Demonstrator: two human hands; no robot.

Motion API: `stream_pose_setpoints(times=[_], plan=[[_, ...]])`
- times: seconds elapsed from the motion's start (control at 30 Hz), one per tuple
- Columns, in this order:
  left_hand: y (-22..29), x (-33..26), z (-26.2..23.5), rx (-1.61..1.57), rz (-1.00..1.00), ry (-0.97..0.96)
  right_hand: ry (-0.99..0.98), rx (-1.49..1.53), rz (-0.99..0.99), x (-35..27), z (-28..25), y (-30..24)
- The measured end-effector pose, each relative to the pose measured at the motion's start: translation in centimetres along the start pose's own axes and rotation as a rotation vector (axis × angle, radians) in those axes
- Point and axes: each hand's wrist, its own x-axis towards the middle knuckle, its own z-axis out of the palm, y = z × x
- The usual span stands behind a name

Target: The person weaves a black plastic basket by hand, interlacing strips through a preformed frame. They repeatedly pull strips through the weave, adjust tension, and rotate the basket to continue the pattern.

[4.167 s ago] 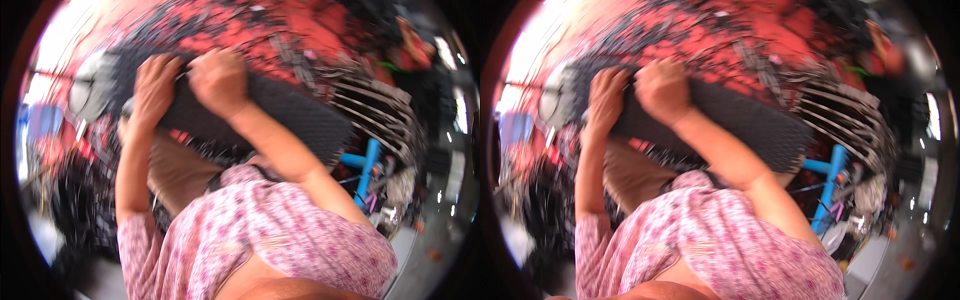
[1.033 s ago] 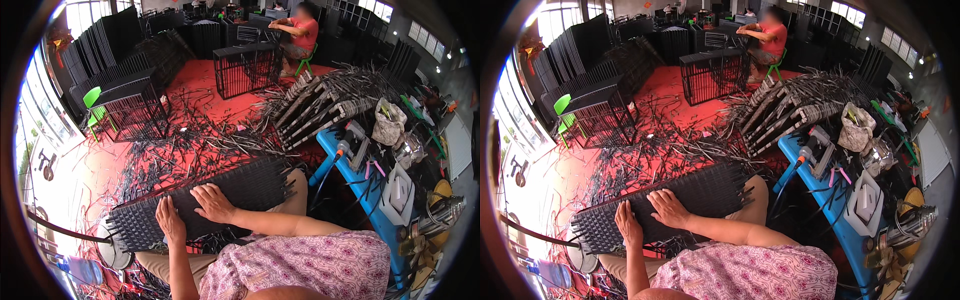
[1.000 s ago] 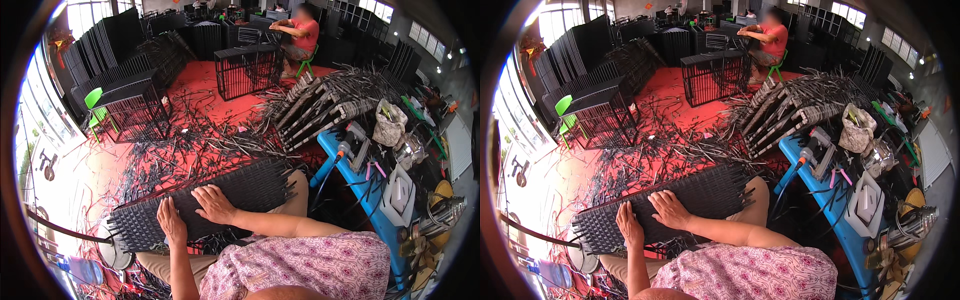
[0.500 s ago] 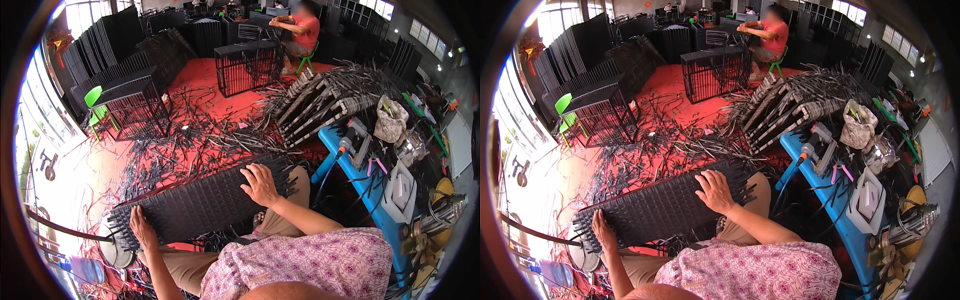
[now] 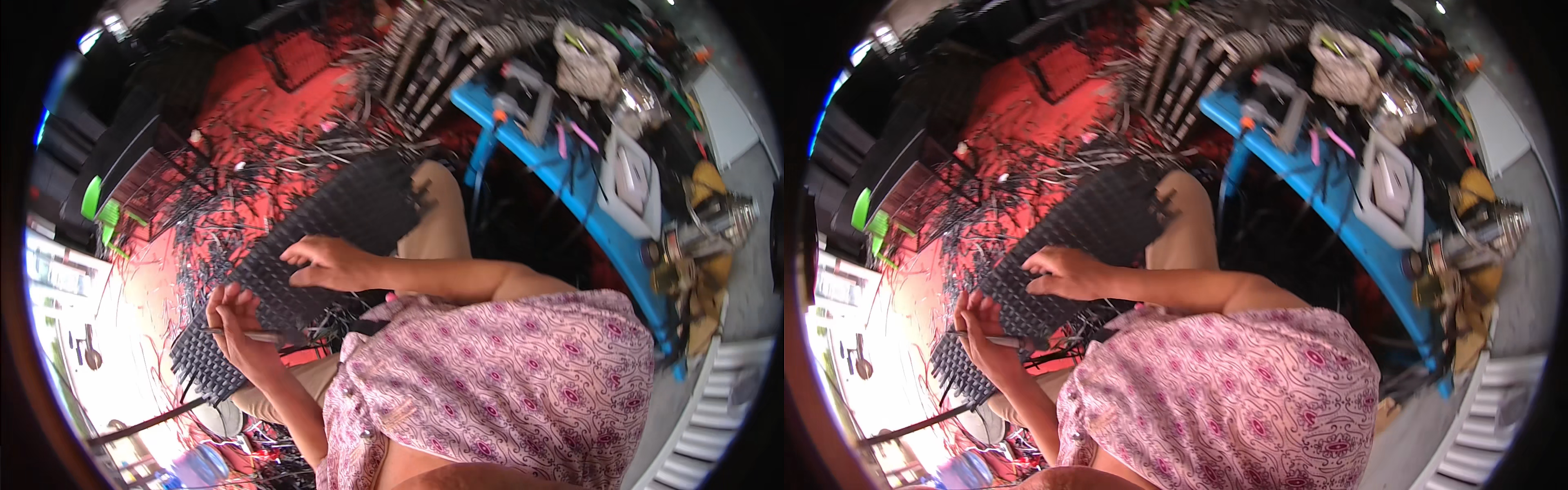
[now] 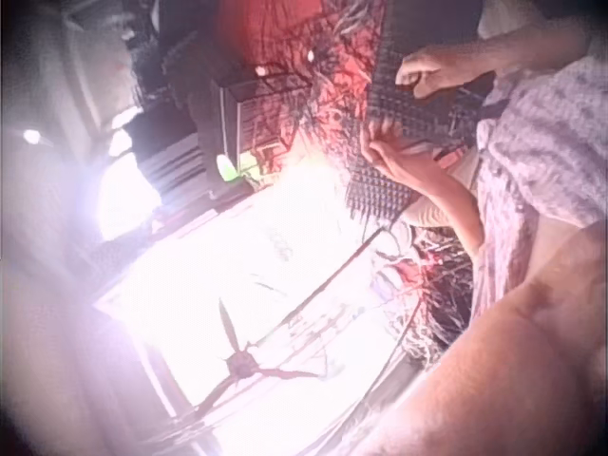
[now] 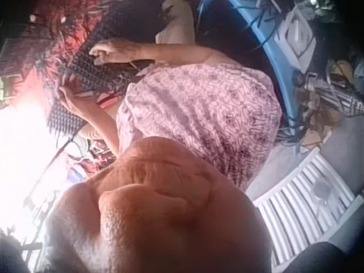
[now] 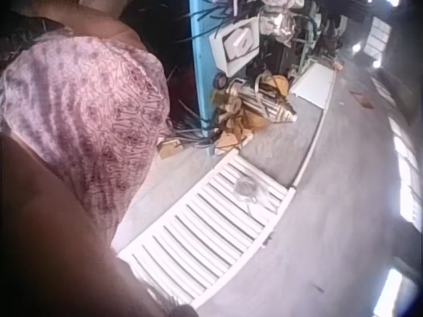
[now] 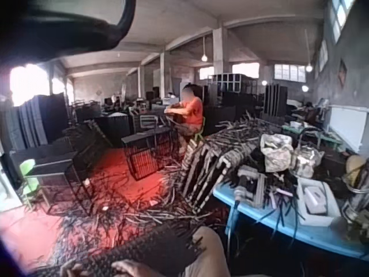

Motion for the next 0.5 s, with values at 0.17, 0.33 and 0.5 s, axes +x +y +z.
stream_pose_setpoints(times=[0.17, 0.33, 0.5], plan=[[-2.7, -0.9, 6.6, -0.194, -0.012, -0.100, -0.490, 0.825, 0.410, -3.9, 1.1, -2.3], [-4.1, -1.1, 9.4, -0.043, -0.198, -0.149, -0.323, 0.532, 0.494, -5.9, -6.3, -3.0], [-2.1, -1.6, 5.7, 0.218, -0.053, -0.030, 0.716, -0.116, 0.355, -8.5, -18.4, -2.1]])
